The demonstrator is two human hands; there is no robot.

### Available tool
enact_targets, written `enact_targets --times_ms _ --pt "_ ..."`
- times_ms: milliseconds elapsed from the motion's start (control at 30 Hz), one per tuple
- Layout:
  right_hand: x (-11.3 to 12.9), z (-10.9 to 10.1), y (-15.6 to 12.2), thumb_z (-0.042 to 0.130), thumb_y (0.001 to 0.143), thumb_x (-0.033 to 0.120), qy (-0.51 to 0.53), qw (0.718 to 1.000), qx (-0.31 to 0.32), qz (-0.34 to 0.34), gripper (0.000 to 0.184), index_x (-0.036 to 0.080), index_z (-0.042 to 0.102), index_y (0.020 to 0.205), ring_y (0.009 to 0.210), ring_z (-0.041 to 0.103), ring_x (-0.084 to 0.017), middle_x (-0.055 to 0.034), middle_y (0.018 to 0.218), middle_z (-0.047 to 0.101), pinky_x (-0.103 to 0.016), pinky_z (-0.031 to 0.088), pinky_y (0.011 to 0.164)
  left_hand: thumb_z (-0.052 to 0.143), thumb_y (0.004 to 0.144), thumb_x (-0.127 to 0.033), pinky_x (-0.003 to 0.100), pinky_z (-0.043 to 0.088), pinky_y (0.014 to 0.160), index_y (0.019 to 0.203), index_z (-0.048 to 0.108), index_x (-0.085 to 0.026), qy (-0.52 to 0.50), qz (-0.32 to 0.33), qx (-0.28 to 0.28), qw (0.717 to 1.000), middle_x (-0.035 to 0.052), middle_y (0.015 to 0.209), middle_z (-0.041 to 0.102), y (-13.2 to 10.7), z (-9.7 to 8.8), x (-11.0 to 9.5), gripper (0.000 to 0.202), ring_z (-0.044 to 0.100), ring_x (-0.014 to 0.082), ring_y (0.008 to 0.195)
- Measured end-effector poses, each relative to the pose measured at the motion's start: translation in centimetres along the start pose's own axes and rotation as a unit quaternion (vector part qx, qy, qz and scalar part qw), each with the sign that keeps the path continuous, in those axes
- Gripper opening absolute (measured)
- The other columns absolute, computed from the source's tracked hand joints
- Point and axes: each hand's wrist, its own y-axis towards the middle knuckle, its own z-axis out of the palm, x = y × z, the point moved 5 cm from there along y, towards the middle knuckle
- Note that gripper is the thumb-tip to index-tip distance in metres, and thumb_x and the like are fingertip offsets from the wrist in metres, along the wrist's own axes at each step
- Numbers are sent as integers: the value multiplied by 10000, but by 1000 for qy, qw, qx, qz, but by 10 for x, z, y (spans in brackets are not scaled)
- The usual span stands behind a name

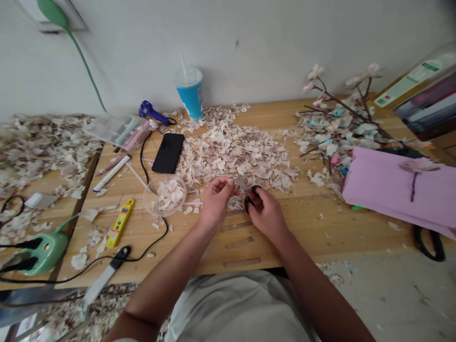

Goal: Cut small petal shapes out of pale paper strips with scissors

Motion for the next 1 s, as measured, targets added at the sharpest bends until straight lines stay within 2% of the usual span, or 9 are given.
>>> enact_targets --times_ms 167,300,467,567,733,867,1000 --pt "-1 -1 0 571 817 309 -30 999 12 -3 230 215 628 1019 892 642 -255 -100 967 682 -404 526 792 773 689 -322 225 496 666 782 629 -171 22 25 -4 999 -33 659 591 5 -5 1 228 556 74 611" --pt "-6 -2 1 551 830 315 -35 999 9 13 215 229 661 993 819 653 -239 -84 928 699 -377 537 722 780 675 -339 237 515 662 819 656 -180 46 41 -12 998 -29 711 618 8 -10 0 248 567 76 613" --pt "-8 -6 0 535 825 289 -34 999 -26 17 253 218 642 1043 859 653 -251 -95 962 700 -399 538 761 794 665 -325 298 541 759 842 653 -173 21 14 -7 1000 7 784 687 7 -9 -3 273 653 112 683" --pt "-3 -4 0 559 804 284 -40 999 0 5 281 208 612 1069 886 638 -261 -105 971 685 -415 528 787 806 650 -308 332 544 799 837 648 -164 -3 2 -10 1000 18 767 697 6 -8 -5 284 673 134 701" --pt "6 -4 1 572 797 281 -60 998 33 -2 230 208 609 1011 883 625 -258 -95 939 676 -410 515 797 805 644 -301 306 538 799 803 673 -167 -9 15 -20 1000 -4 763 676 7 -9 -3 247 637 104 706" --pt "0 -3 1 552 811 277 -56 998 35 1 216 209 627 1003 864 638 -254 -92 941 684 -394 520 760 785 667 -326 242 502 689 798 695 -182 55 49 -28 997 -21 729 645 10 -14 -4 215 577 82 650" --pt "-10 -3 0 534 834 289 -41 999 -3 9 226 203 640 1015 866 654 -254 -103 960 696 -387 526 753 762 699 -333 204 391 537 807 706 -180 132 96 -39 986 -30 648 600 12 -17 -12 195 479 61 545"
